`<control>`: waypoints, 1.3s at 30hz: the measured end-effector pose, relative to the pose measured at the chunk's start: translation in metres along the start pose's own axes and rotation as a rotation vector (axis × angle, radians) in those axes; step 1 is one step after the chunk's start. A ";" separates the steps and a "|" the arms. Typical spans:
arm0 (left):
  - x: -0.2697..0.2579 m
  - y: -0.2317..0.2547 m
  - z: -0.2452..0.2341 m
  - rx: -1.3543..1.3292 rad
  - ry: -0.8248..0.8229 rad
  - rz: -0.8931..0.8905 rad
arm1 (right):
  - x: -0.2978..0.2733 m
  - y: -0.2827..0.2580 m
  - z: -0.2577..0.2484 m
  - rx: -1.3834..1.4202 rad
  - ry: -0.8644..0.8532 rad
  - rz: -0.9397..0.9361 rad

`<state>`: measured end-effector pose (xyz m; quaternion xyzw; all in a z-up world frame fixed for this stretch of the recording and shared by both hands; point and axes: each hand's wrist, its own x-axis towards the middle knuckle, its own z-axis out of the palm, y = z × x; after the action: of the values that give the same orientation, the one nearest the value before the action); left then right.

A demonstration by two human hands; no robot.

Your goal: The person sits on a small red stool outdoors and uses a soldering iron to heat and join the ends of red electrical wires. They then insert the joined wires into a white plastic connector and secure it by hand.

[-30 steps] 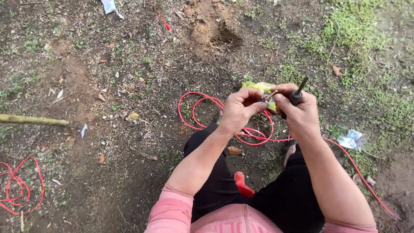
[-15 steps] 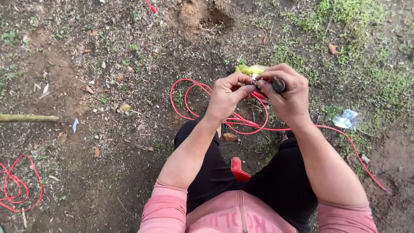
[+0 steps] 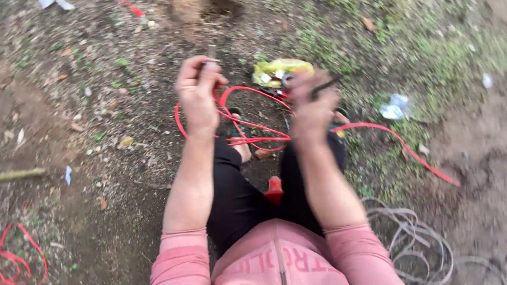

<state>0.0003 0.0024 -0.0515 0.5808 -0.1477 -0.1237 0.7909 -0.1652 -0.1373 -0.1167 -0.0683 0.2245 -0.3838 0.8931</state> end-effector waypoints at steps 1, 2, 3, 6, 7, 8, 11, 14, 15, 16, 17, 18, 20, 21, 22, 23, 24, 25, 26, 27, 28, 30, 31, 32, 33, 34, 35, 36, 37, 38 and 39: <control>0.000 0.002 0.002 -0.001 -0.023 -0.017 | -0.024 0.016 0.009 0.006 0.018 -0.022; -0.002 0.003 0.003 0.059 -0.005 -0.002 | -0.048 0.032 0.017 -0.611 -0.139 -0.217; -0.002 0.004 0.005 0.119 0.011 0.014 | -0.071 0.049 0.027 -1.239 -0.282 -0.393; -0.004 -0.006 -0.001 0.062 -0.018 0.006 | -0.082 0.089 0.008 -1.149 -0.546 -0.361; -0.005 -0.007 -0.004 0.061 -0.037 -0.010 | -0.082 0.088 0.008 -1.152 -0.520 -0.367; -0.006 -0.010 -0.006 0.091 -0.045 0.013 | -0.080 0.087 0.007 -1.204 -0.561 -0.372; -0.009 -0.011 -0.004 0.097 -0.087 0.019 | -0.081 0.065 0.009 -1.271 -0.558 -0.377; -0.007 -0.007 -0.011 0.091 -0.081 0.043 | -0.087 0.021 0.010 -1.221 -0.555 -0.329; -0.005 -0.005 -0.016 0.097 -0.058 0.063 | -0.089 0.005 0.010 -1.173 -0.568 -0.284; -0.003 -0.002 -0.021 0.107 -0.040 0.073 | -0.096 -0.029 0.012 -1.165 -0.587 -0.271; -0.001 0.001 -0.028 0.063 -0.018 0.093 | -0.102 -0.061 0.014 -1.327 -0.423 -0.288; 0.001 0.004 -0.036 0.018 0.007 0.115 | -0.105 -0.093 0.017 -1.486 -0.257 -0.304; 0.001 0.014 -0.045 0.008 0.036 0.116 | -0.107 -0.123 -0.005 -1.148 -0.054 -0.358; 0.000 0.019 -0.050 -0.010 0.043 0.106 | -0.107 -0.139 -0.016 -0.807 0.167 -0.404; -0.002 0.022 -0.047 -0.006 0.069 0.113 | -0.114 -0.152 -0.019 -0.816 0.148 -0.385; -0.003 0.025 -0.045 -0.058 0.089 0.136 | -0.121 -0.165 -0.021 -0.784 0.134 -0.476; -0.004 0.030 -0.043 -0.106 0.109 0.162 | -0.127 -0.177 -0.023 -0.745 0.121 -0.563; -0.011 0.036 -0.041 -0.097 0.134 0.173 | -0.131 -0.185 -0.034 -0.749 0.102 -0.541; -0.016 0.045 -0.039 -0.086 0.118 0.216 | -0.134 -0.193 -0.043 -0.824 0.103 -0.562; -0.021 0.053 -0.036 -0.073 0.101 0.258 | -0.137 -0.201 -0.052 -0.898 0.102 -0.584; -0.026 0.058 -0.038 -0.069 0.116 0.268 | -0.137 -0.203 -0.055 -0.899 0.086 -0.574; -0.034 0.064 -0.038 -0.012 0.115 0.401 | -0.134 -0.209 -0.062 -1.064 -0.016 -0.531; -0.035 0.064 -0.037 -0.010 0.129 0.409 | -0.125 -0.210 -0.053 -1.066 -0.032 -0.524; -0.033 0.063 -0.035 0.043 0.114 0.417 | -0.117 -0.209 -0.046 -1.255 -0.073 -0.432; -0.031 0.061 -0.031 0.095 0.099 0.425 | -0.107 -0.209 -0.039 -1.442 -0.115 -0.336; -0.026 0.056 -0.032 0.094 0.104 0.424 | -0.086 -0.201 -0.021 -1.446 -0.117 -0.333; -0.020 0.049 -0.032 0.168 0.114 0.360 | -0.062 -0.194 -0.004 -1.739 -0.166 -0.198; -0.013 0.040 -0.030 0.240 0.121 0.291 | -0.039 -0.187 0.013 -2.028 -0.208 -0.045; -0.008 0.029 -0.030 0.237 0.123 0.286 | -0.009 -0.178 0.004 -2.033 -0.206 -0.042; -0.001 0.019 -0.030 0.258 0.072 0.195 | 0.024 -0.168 -0.005 -2.092 -0.245 0.028; 0.008 0.007 -0.029 0.279 0.021 0.105 | 0.058 -0.157 -0.014 -2.149 -0.285 0.099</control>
<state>0.0189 0.0274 -0.0522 0.6777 -0.1851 -0.0544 0.7095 -0.2390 -0.2873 -0.1030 -0.8495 0.3399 0.0613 0.3987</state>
